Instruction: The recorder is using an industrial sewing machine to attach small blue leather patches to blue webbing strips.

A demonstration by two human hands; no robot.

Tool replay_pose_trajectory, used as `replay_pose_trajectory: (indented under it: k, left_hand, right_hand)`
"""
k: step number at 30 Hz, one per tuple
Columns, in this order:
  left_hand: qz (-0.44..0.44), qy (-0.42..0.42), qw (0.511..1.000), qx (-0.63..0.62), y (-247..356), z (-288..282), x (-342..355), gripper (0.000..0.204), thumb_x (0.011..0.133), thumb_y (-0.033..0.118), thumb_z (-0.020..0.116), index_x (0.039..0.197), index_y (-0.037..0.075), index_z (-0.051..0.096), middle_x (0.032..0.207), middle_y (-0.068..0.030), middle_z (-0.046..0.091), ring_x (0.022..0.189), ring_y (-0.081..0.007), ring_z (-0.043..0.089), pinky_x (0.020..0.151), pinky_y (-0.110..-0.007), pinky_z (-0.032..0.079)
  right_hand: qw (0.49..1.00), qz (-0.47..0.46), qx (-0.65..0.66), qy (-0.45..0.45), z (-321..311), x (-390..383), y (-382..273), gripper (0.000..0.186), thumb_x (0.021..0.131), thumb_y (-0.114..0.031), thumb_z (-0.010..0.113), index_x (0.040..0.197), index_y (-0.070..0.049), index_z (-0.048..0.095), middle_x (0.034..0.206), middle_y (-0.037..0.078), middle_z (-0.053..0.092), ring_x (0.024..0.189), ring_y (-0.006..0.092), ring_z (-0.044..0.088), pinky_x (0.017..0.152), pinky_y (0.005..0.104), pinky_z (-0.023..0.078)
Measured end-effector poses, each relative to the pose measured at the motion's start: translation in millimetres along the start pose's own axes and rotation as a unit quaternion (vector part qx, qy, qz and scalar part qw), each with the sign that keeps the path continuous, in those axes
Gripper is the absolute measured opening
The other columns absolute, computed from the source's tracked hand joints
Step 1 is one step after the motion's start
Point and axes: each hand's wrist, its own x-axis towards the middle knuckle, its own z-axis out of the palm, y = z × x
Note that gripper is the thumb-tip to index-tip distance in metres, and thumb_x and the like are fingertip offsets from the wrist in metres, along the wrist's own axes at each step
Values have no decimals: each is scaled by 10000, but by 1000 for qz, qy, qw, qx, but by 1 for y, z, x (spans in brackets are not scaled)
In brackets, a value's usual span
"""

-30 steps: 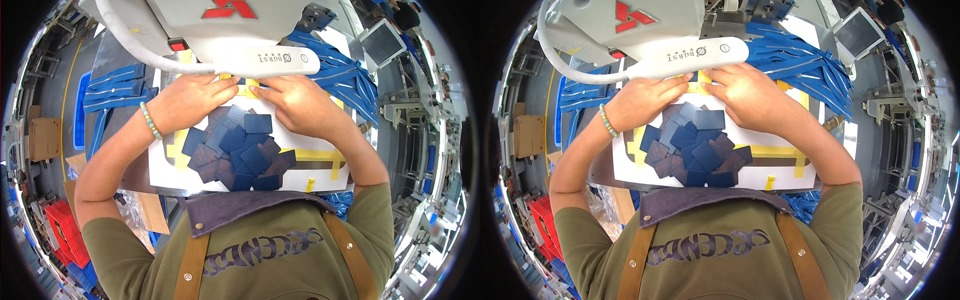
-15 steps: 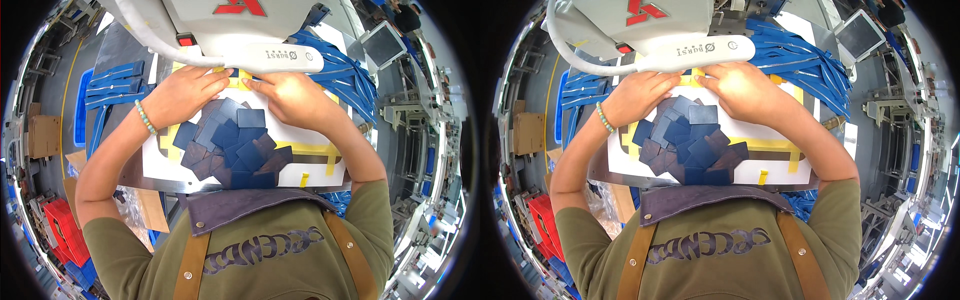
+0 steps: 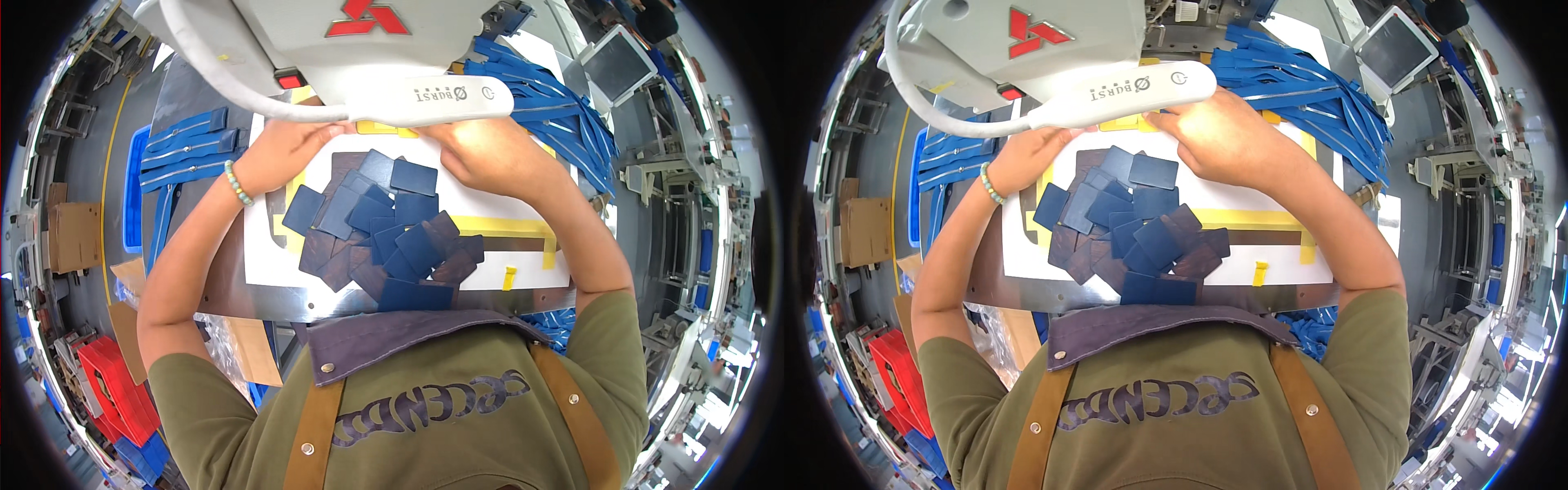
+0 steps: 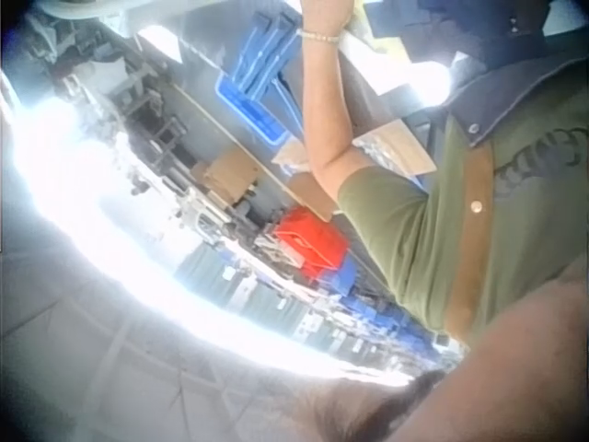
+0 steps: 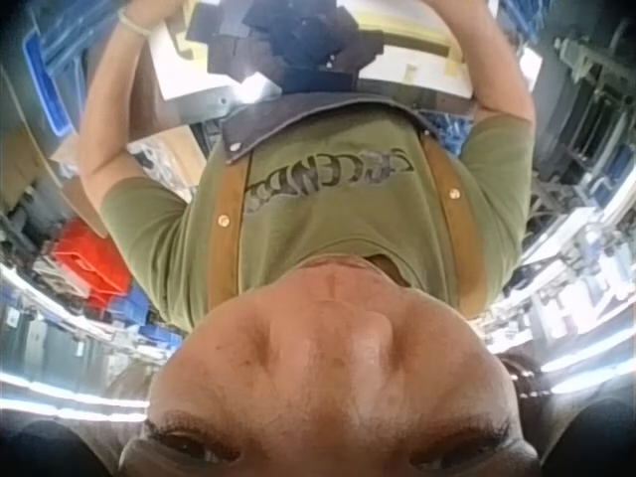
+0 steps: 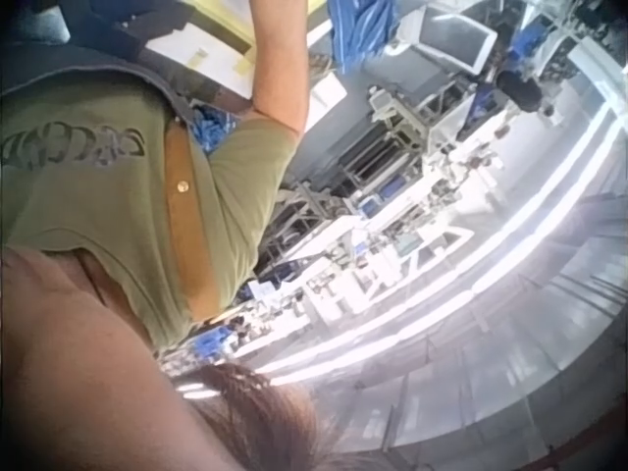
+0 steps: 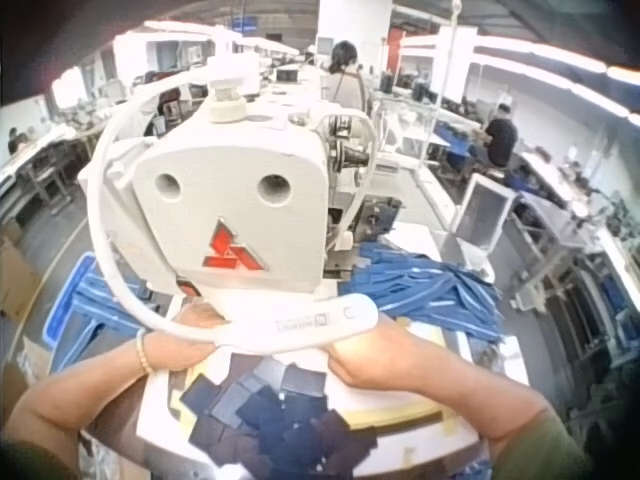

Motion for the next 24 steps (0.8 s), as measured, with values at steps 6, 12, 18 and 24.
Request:
replay_pose_trajectory:
  k: [6,12,18,24]
  left_hand:
    - [-4,162,984,-74,-25,11,-5,236,991,89,606,1166,-16,725,1042,-157,740,927,-253,709,844,-359,552]
    - [80,143,977,138,-13,12,-3,257,976,151,687,1181,0,724,1165,-179,701,1117,-339,649,952,-431,514]
    - [-37,108,988,105,6,18,-1,256,984,186,694,1169,12,731,1104,-182,692,1010,-364,665,844,-456,518]
    - [9,95,990,107,1,15,-5,276,997,273,712,1135,43,775,856,-156,734,688,-335,644,665,-426,515]
  right_hand:
    - [998,-43,3,40,7,-3,7,403,833,-38,677,1230,-32,744,1133,162,724,995,381,714,879,485,595]
    - [991,-21,-99,86,24,1,21,238,863,-41,685,1094,-14,737,995,117,728,944,332,726,879,413,596]
    - [966,-89,-172,173,36,6,22,256,790,-46,708,1043,-50,740,946,88,722,932,256,733,851,364,588]
    - [972,-112,-101,181,30,3,25,277,802,-45,701,1074,-49,754,958,99,724,920,268,728,827,381,587]
